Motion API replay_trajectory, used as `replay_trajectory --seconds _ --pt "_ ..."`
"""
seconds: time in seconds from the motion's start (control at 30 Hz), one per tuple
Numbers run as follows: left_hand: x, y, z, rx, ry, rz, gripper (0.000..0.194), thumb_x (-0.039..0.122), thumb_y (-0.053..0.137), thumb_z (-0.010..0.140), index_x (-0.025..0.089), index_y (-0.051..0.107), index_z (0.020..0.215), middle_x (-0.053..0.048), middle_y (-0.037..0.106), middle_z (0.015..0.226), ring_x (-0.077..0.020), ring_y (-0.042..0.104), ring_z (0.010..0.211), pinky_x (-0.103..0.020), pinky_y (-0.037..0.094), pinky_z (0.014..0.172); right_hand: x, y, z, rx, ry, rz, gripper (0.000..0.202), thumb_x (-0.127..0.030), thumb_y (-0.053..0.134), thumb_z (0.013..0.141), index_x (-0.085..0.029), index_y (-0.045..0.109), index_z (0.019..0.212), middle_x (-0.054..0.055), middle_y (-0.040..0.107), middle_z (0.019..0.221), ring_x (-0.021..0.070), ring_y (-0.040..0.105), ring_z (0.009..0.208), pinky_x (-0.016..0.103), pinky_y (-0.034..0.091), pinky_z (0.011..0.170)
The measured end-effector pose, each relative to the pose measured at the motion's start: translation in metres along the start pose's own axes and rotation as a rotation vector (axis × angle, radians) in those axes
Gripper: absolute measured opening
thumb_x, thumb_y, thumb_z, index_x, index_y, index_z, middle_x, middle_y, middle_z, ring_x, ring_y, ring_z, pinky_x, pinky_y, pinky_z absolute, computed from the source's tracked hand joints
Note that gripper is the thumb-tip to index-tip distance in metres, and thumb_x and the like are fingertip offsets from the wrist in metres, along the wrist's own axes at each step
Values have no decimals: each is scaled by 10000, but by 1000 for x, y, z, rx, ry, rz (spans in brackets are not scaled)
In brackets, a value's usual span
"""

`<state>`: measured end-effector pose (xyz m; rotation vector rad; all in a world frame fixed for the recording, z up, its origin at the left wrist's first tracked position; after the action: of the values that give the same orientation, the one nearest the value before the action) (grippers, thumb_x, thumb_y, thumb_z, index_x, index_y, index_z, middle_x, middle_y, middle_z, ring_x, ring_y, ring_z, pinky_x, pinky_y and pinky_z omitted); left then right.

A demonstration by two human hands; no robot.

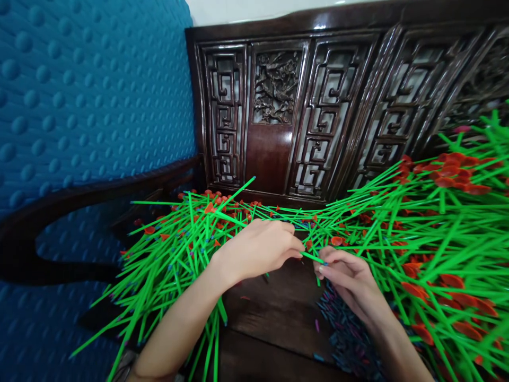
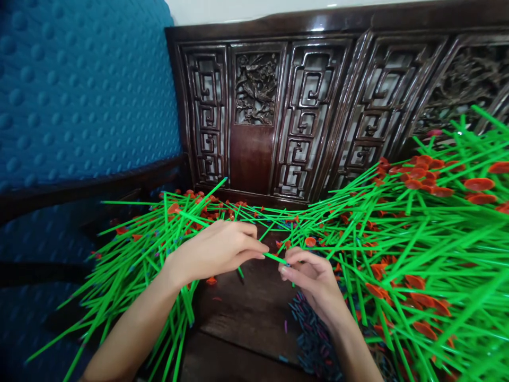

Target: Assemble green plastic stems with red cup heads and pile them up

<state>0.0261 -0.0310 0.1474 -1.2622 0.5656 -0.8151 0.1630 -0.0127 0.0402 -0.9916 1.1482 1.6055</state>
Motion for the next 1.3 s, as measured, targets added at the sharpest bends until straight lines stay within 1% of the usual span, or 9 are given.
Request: replay_trajectory --seconds 0.1,0.23,0.33,0.47,0.7,0.83,1.0,1.1,1.3 --pt "-2 -2 -1 1 -15 13 198 273 576 974 277 758 1050 8 664 857 -140 645 741 -277 443 605 3 -7 2 53 -3 -44 181 -309 923 632 -258 795 748 27 668 830 132 597 617 276 522 565" --pt "-3 -1 -1 -5 -20 9 201 273 574 975 284 757 1058 2 674 864 -148 648 748 -262 441 618 14 -15 1 95 28 -63 235 -312 941 599 -259 815 790 35 701 841 152 636 638 295 548 589" --pt "-1 2 -1 0 -1 -7 196 270 589 967 280 753 1074 2 684 867 -153 651 757 -262 445 630 19 -15 0 96 44 -61 251 -312 944 589 -255 823 801 46 718 879 157 651 635 290 551 566" --pt "-1 3 -1 -9 10 -15 201 263 581 970 270 751 1078 7 689 882 -163 664 789 -277 452 649 15 -14 0 101 44 -86 235 -333 949 574 -254 822 755 52 728 844 159 647 622 283 546 548" --pt "-6 1 -1 -25 -44 30 197 276 564 978 241 758 972 -6 676 856 -175 666 768 -287 430 598 9 -16 1 146 82 -85 263 -360 960 528 -262 823 730 59 749 777 160 651 606 269 544 559" --pt "-4 4 -1 -41 -35 44 195 260 566 974 248 760 963 -3 672 835 -179 670 755 -288 433 593 8 -12 1 133 90 -115 288 -376 944 546 -230 830 766 56 714 687 164 634 572 281 534 539" --pt "-5 3 -2 -44 -37 67 184 251 566 969 243 749 952 2 676 831 -193 679 764 -292 446 612 4 -6 2 68 42 -176 245 -382 906 634 -228 834 811 53 697 656 141 605 554 257 492 523" --pt "-6 2 -2 -30 -42 56 174 266 569 969 235 739 949 -4 686 847 -201 688 791 -292 452 626 6 -8 2 67 37 -179 239 -388 887 676 -237 835 853 43 680 599 134 596 562 243 481 538" --pt "-7 2 -1 -27 -58 51 193 256 554 974 220 737 927 -12 695 834 -208 701 800 -282 430 603 10 -8 3 57 53 -162 244 -401 893 672 -246 833 850 39 682 594 126 596 557 232 477 543"
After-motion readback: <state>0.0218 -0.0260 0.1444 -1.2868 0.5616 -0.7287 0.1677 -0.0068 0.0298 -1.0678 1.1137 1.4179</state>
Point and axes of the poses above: each hand's wrist, its own z-axis towards the middle knuckle, its own y-axis out of the palm, x = y × z, the point moved 10 cm from there along z, towards the middle knuckle
